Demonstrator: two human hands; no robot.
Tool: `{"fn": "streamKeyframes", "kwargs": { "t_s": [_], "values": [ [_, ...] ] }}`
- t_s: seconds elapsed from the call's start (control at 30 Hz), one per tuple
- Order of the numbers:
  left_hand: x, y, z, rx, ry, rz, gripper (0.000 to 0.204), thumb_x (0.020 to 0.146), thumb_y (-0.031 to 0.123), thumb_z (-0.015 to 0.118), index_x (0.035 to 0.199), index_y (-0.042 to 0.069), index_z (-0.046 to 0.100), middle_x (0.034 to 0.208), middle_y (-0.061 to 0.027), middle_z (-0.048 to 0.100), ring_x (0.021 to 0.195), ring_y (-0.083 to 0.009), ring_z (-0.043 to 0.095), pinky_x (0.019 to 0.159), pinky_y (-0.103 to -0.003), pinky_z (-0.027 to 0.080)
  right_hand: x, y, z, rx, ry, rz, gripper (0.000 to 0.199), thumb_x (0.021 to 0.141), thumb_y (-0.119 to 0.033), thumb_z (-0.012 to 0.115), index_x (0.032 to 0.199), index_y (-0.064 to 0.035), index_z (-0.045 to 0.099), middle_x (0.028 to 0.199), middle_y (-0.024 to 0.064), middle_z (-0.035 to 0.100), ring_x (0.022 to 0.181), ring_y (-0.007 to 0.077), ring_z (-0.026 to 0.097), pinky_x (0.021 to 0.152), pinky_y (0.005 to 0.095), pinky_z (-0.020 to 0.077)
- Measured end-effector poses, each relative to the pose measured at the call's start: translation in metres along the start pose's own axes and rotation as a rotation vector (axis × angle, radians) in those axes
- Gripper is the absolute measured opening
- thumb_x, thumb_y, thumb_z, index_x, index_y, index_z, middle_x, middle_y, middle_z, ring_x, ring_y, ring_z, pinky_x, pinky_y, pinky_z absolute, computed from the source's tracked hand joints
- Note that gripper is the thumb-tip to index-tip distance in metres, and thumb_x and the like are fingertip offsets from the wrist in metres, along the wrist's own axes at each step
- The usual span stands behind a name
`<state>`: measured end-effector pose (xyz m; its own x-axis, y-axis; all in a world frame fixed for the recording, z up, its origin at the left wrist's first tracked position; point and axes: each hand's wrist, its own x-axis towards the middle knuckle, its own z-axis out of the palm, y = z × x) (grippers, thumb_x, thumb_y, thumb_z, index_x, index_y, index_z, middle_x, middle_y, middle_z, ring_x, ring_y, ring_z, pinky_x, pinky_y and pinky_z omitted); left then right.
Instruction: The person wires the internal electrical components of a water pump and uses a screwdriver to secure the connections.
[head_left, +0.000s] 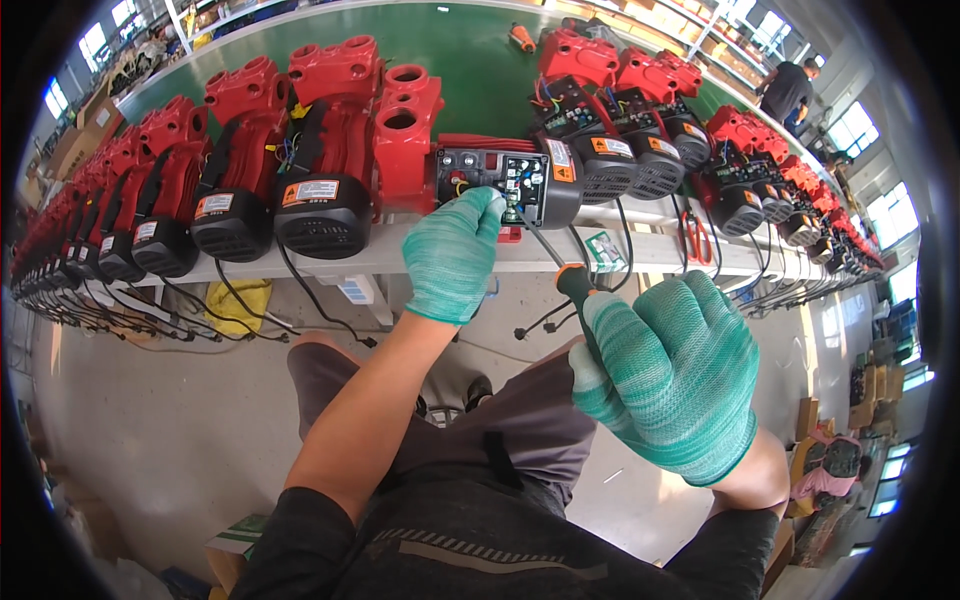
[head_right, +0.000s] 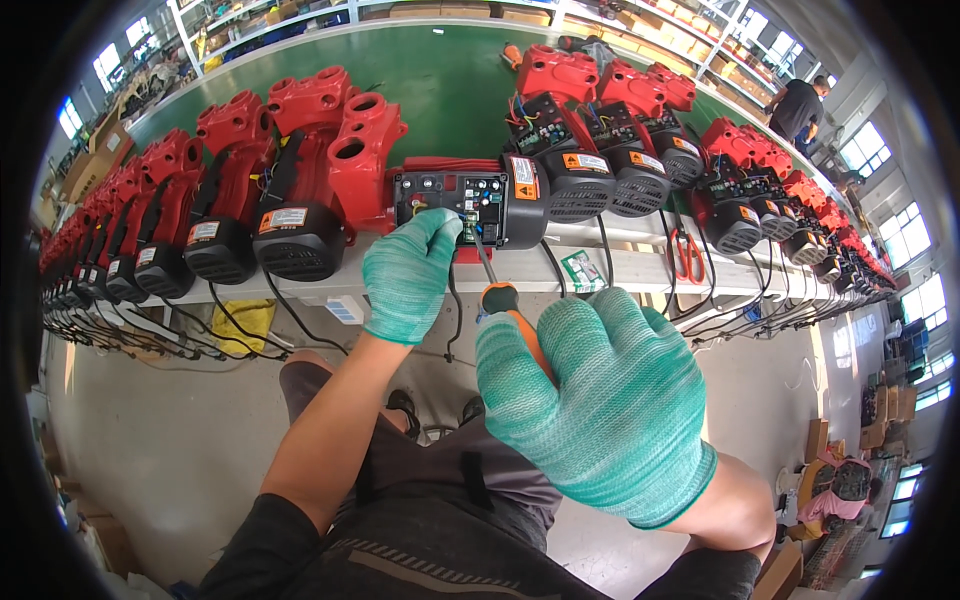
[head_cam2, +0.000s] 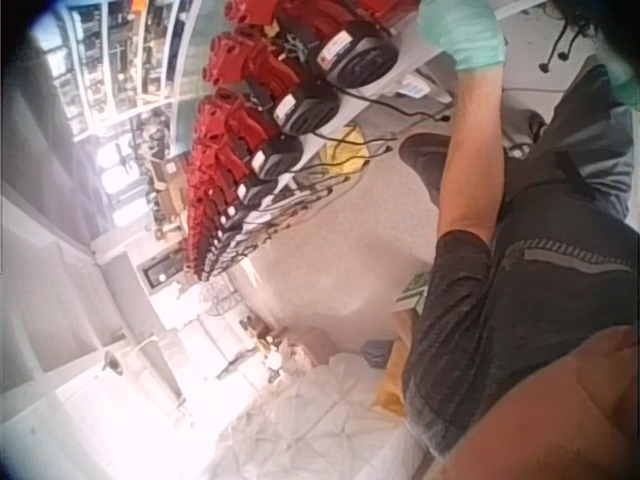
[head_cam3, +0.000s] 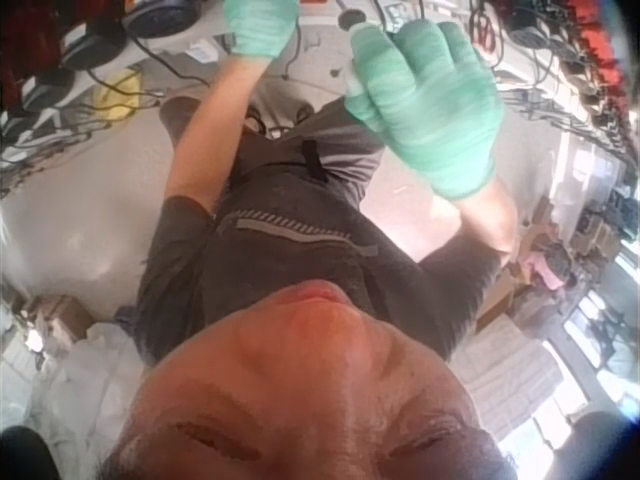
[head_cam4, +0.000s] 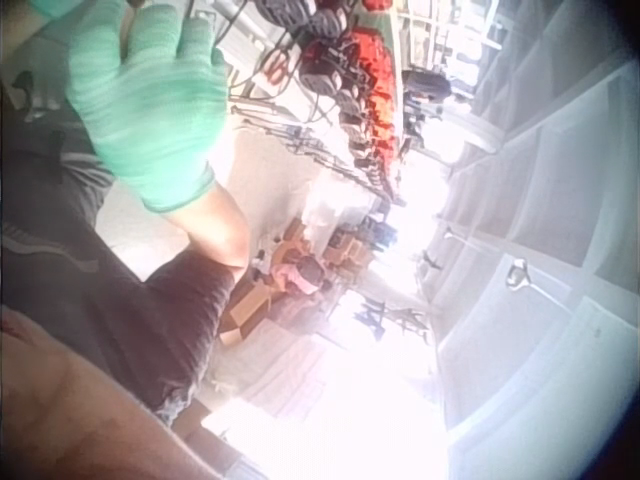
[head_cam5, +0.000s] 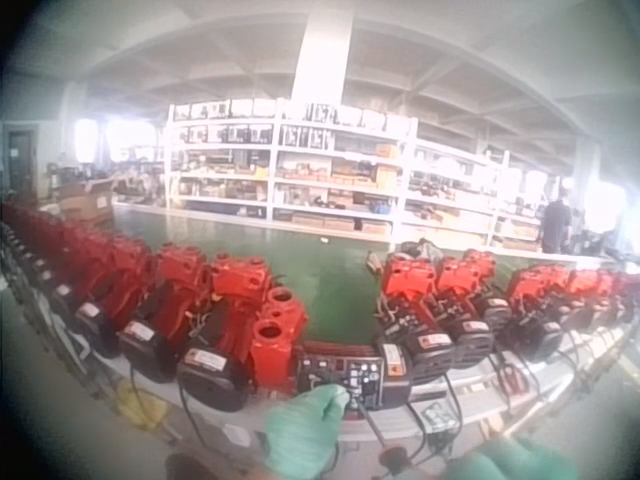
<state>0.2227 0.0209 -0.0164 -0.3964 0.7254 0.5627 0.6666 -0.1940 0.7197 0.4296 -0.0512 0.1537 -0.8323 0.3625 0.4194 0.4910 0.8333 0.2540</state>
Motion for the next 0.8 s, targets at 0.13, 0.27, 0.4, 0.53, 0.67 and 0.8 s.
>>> {"fn": "streamKeyframes", "kwargs": {
  "t_s": [0.13, 0.27, 0.4, 0.53, 0.67, 0.8],
  "values": [
    [0.000, -0.005, -0.001, 0.096, 0.008, 0.101, 0.020, 0.097, 0.023, 0.074, 0.107, 0.006, 0.078, 0.093, -0.0162, 0.077, 0.080, -0.0333, 0.074, 0.072, -0.039, 0.058, 0.002, 0.001, -0.001, 0.009, 0.040, -0.021, 0.040, 0.071, -0.014, 0.074, 0.109, -0.0075, 0.069, 0.081, 0.0060, 0.056, 0.071, 0.0249, 0.060, 0.050, 0.0369, 0.0480],
    [0.002, 0.002, -0.006, 0.177, -0.043, 0.082, 0.021, 0.097, 0.024, 0.075, 0.108, 0.006, 0.078, 0.094, -0.0160, 0.077, 0.082, -0.0323, 0.075, 0.073, -0.039, 0.059, 0.001, -0.002, -0.002, 0.015, 0.024, 0.028, 0.039, 0.068, -0.014, 0.074, 0.106, -0.0075, 0.068, 0.082, 0.0061, 0.056, 0.073, 0.0253, 0.061, 0.051, 0.0366, 0.0496],
    [0.000, -0.002, -0.001, 0.163, 0.013, 0.107, 0.021, 0.097, 0.024, 0.075, 0.108, 0.006, 0.078, 0.096, -0.0157, 0.078, 0.083, -0.0320, 0.076, 0.074, -0.038, 0.059, -0.003, -0.002, -0.003, 0.047, 0.002, 0.029, 0.039, 0.071, -0.015, 0.079, 0.107, -0.0059, 0.068, 0.085, 0.0075, 0.057, 0.072, 0.0278, 0.061, 0.054, 0.0393, 0.0490],
    [-0.001, -0.003, 0.001, 0.151, 0.017, 0.116, 0.020, 0.097, 0.023, 0.075, 0.108, 0.006, 0.079, 0.096, -0.0155, 0.078, 0.083, -0.0317, 0.076, 0.074, -0.038, 0.059, -0.003, -0.003, 0.000, 0.035, 0.011, 0.014, 0.039, 0.077, -0.017, 0.081, 0.112, -0.0040, 0.069, 0.093, 0.0116, 0.061, 0.075, 0.0310, 0.062, 0.059, 0.0409, 0.0503],
    [-0.001, -0.004, -0.001, 0.158, 0.011, 0.136, 0.020, 0.097, 0.022, 0.075, 0.108, 0.006, 0.078, 0.095, -0.0150, 0.078, 0.083, -0.0316, 0.076, 0.074, -0.038, 0.060, 0.007, -0.002, -0.003, 0.005, 0.042, -0.066, 0.038, 0.080, -0.020, 0.079, 0.112, -0.0033, 0.069, 0.098, 0.0145, 0.062, 0.079, 0.0313, 0.065, 0.061, 0.0401, 0.0522],
    [-0.001, -0.006, -0.001, 0.188, 0.002, 0.168, 0.019, 0.096, 0.022, 0.075, 0.107, 0.007, 0.078, 0.094, -0.0137, 0.078, 0.082, -0.0318, 0.075, 0.073, -0.039, 0.059, 0.011, -0.004, -0.004, -0.029, 0.007, -0.170, 0.035, 0.084, -0.025, 0.076, 0.112, -0.0048, 0.069, 0.085, 0.0087, 0.056, 0.069, 0.0277, 0.059, 0.054, 0.0394, 0.0467]
  ]
}}
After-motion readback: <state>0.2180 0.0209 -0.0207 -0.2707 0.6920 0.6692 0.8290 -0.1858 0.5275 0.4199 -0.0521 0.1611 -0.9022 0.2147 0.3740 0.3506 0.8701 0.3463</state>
